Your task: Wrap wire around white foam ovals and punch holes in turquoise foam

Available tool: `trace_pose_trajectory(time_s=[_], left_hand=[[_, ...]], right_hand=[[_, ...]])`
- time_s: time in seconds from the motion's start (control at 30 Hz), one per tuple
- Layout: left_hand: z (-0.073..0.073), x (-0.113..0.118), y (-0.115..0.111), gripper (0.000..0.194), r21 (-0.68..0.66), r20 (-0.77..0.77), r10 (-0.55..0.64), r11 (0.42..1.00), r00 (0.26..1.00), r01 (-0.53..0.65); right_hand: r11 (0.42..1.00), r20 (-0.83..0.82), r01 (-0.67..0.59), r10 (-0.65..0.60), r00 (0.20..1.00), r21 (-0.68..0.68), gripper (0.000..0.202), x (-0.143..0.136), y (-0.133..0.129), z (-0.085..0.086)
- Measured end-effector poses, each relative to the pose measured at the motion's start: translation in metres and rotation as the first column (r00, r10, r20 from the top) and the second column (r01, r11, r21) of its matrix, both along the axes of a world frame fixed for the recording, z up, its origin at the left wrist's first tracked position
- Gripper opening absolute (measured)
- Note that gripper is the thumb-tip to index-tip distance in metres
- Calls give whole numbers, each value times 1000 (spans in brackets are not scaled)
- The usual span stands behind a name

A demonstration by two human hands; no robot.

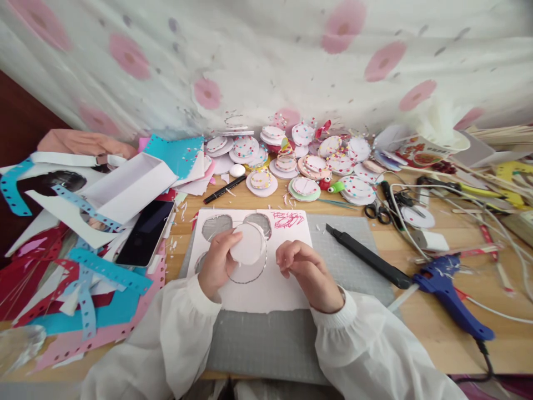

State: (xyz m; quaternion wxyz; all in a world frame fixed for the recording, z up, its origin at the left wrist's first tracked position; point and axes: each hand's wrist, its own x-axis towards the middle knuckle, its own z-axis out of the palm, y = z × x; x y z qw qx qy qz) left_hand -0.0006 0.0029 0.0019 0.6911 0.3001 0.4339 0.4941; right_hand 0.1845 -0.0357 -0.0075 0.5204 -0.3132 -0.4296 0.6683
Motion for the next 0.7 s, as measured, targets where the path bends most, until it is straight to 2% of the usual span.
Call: trace_pose_trajectory(time_s=[0.17, 0.33, 0.53, 0.7], left_hand=[[0, 0, 0, 19, 3, 9, -31, 1000, 999, 31], [1, 0, 0, 19, 8, 3, -29, 1000, 1000, 29], [0, 1, 1, 18, 9, 6, -20, 1000, 1000, 20], [0, 0, 0, 17, 6, 16, -19, 1000, 1000, 19]], right_hand=[[998, -2, -29, 29, 1000, -52, 22, -1, 1, 2], [999, 42, 35, -35, 998, 5, 14, -1, 1, -2], [998, 80, 61, -61, 995, 9, 3, -2, 1, -3], [997, 108, 74, -74, 991, 8, 7, -4, 3, 0]])
